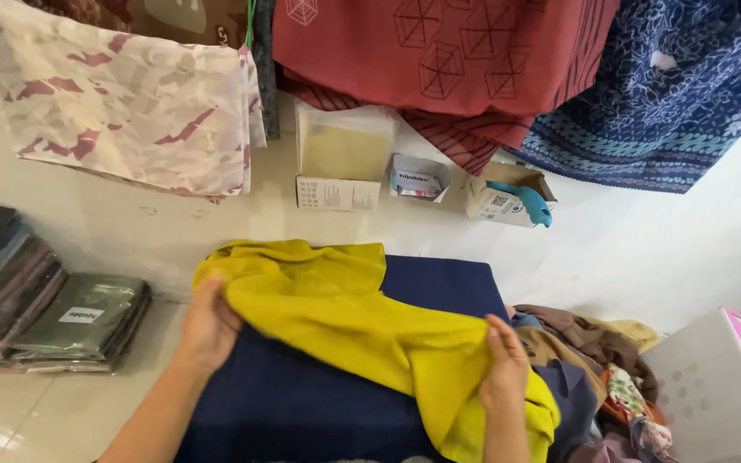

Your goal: The person is cleaning a yellow scarf with a lint roller and then folding it on a blue mat.

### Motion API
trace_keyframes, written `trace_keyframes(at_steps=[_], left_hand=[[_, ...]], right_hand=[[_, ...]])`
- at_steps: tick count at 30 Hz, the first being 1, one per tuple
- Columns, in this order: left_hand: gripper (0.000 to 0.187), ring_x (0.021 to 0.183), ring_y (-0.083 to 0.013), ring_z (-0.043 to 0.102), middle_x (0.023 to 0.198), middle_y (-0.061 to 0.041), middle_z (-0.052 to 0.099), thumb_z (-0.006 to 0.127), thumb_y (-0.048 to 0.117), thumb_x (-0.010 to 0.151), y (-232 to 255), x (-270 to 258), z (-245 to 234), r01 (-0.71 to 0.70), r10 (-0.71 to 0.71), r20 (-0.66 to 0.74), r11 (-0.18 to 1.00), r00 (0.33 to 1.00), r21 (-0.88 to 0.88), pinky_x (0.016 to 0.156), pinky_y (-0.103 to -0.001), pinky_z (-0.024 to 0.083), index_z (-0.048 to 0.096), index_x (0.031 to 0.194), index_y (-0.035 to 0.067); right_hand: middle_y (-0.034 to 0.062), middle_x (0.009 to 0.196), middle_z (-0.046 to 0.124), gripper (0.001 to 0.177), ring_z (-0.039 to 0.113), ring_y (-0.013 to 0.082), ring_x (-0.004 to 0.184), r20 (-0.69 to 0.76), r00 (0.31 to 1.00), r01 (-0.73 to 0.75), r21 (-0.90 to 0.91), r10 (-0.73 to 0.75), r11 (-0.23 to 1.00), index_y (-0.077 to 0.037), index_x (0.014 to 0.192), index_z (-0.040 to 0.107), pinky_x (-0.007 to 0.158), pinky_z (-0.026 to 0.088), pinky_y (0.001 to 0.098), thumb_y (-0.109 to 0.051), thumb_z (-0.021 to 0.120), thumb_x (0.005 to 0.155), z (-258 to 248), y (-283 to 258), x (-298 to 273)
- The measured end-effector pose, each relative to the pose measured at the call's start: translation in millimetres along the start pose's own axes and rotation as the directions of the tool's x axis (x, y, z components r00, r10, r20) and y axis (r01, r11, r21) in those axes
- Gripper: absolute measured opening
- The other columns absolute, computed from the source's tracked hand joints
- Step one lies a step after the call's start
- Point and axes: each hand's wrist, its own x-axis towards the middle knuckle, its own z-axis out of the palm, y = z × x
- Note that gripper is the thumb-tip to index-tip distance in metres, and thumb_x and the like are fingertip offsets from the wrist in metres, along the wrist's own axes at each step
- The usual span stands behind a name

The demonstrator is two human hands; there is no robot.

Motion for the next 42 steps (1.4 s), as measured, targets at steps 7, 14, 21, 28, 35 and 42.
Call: trace_keyframes(at_steps=[7, 14, 21, 28, 35, 42], left_hand=[[0.017, 0.093, -0.0072, 0.053, 0.105, 0.001, 0.061, 0.048, 0.021, 0.112, 42.9, -10.3, -35.5, -0.097, 0.165, -0.12, 0.893, 0.979, 0.439, 0.082, -0.022, 0.041, 0.06, 0.107, 0.011], [0.071, 0.122, -0.0286, 0.058, 0.142, -0.018, 0.056, 0.066, 0.017, 0.088, 56.5, -24.2, -35.0, 0.443, -0.327, -0.321, 0.438, 0.889, 0.783, 0.099, -0.038, 0.047, 0.042, 0.152, 0.002], [0.091, 0.112, -0.03, 0.073, 0.142, -0.026, 0.059, 0.073, -0.011, 0.077, 105.2, -51.8, -100.3, 0.04, 0.025, 0.489, 0.992, 0.872, -0.121, 0.088, -0.031, 0.061, 0.03, 0.158, -0.007], [0.065, 0.099, -0.0104, 0.056, 0.123, -0.004, 0.058, 0.051, 0.003, 0.096, 76.7, -41.0, -33.2, 0.027, -0.027, -0.004, 0.929, 1.0, 0.368, 0.082, -0.023, 0.046, 0.044, 0.158, 0.019], [0.082, 0.158, -0.0356, 0.018, 0.165, -0.018, 0.032, 0.068, -0.006, 0.085, 51.7, -56.5, 28.9, 0.232, -0.234, -0.101, 0.644, 0.967, 0.729, 0.125, -0.049, 0.022, 0.042, 0.157, 0.022], [0.072, 0.155, -0.0288, 0.027, 0.166, -0.015, 0.031, 0.06, -0.011, 0.088, 56.2, -47.7, 13.8, 0.243, -0.217, -0.127, 0.68, 0.968, 0.692, 0.122, -0.045, 0.03, 0.05, 0.153, 0.019]], right_hand=[[0.0074, 0.121, 0.071, 0.02, 0.066, 0.0157, 0.109, 0.104, 0.985, 0.124, 0.11, -0.135, 0.986, -0.001, 0.12, 0.069, 0.096, 0.05, 0.0252, -0.006, 0.061, 0.102, -30.4, -10.3, 12.2], [0.0117, 0.105, 0.071, 0.026, 0.063, 0.0202, 0.091, 0.146, 0.969, -0.154, -0.272, 0.198, 0.95, 0.0, 0.117, 0.077, 0.086, 0.05, 0.028, 0.005, 0.059, 0.1, -16.7, -7.8, -3.6], [0.0143, 0.108, 0.071, 0.025, 0.071, 0.0222, 0.082, 0.566, 0.783, 0.002, 0.41, -0.256, 0.912, 0.004, 0.108, 0.073, 0.074, 0.058, 0.0268, 0.012, 0.067, 0.085, -135.3, 29.9, 41.6], [0.0041, 0.146, 0.064, 0.048, 0.058, 0.0163, 0.129, 0.318, 0.948, 0.118, -0.434, 0.029, 0.893, -0.011, 0.142, 0.063, 0.11, 0.041, 0.0273, 0.0, 0.06, 0.095, -29.9, -36.8, -22.1], [0.0193, 0.159, 0.044, 0.128, 0.041, 0.0438, 0.146, 0.55, 0.739, 0.463, -0.834, 0.39, 0.299, -0.032, 0.166, 0.02, 0.126, 0.029, 0.0527, -0.025, 0.097, 0.064, -16.2, -49.2, -42.3], [0.0086, 0.145, 0.063, 0.084, 0.057, 0.0368, 0.134, 0.664, 0.631, 0.621, -0.742, 0.401, 0.252, -0.035, 0.155, 0.047, 0.115, 0.044, 0.0484, -0.005, 0.074, 0.081, -25.9, -31.3, -45.3]])
